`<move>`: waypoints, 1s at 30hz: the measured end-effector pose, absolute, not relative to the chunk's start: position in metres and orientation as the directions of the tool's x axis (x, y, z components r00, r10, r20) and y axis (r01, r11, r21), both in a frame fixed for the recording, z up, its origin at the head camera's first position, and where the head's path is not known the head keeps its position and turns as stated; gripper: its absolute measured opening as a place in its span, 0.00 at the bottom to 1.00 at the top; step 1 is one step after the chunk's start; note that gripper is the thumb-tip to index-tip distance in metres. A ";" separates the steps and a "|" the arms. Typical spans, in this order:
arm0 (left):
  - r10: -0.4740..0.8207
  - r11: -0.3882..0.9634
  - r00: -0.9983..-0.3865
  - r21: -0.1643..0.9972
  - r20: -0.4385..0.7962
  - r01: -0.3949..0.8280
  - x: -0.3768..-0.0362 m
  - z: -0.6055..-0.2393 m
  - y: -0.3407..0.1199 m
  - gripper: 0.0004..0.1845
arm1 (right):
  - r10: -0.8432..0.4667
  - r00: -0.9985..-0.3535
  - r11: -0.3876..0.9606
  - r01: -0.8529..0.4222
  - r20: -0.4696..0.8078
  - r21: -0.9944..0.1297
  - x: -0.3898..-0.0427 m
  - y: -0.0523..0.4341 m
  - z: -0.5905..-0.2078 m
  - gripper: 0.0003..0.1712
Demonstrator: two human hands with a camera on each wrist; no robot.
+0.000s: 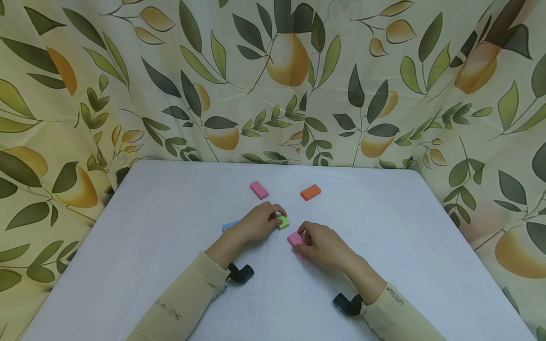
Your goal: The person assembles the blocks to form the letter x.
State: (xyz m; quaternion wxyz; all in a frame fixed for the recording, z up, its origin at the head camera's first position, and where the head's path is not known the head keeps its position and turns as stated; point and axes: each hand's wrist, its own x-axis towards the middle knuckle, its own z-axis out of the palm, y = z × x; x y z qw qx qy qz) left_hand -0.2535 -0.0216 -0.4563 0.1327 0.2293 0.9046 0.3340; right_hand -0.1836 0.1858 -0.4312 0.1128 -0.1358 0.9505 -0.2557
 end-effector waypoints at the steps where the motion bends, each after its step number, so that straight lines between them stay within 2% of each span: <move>1: 0.505 0.672 -0.859 0.664 -0.085 0.329 -0.254 -0.457 -0.022 0.12 | -0.317 -0.937 0.832 -0.201 -0.146 -0.518 -0.184 0.186 -0.431 0.18; 30: 0.496 0.683 -0.861 0.664 -0.115 0.304 -0.255 -0.455 -0.022 0.13 | -0.298 -0.938 0.843 -0.171 -0.178 -0.510 -0.189 0.181 -0.431 0.18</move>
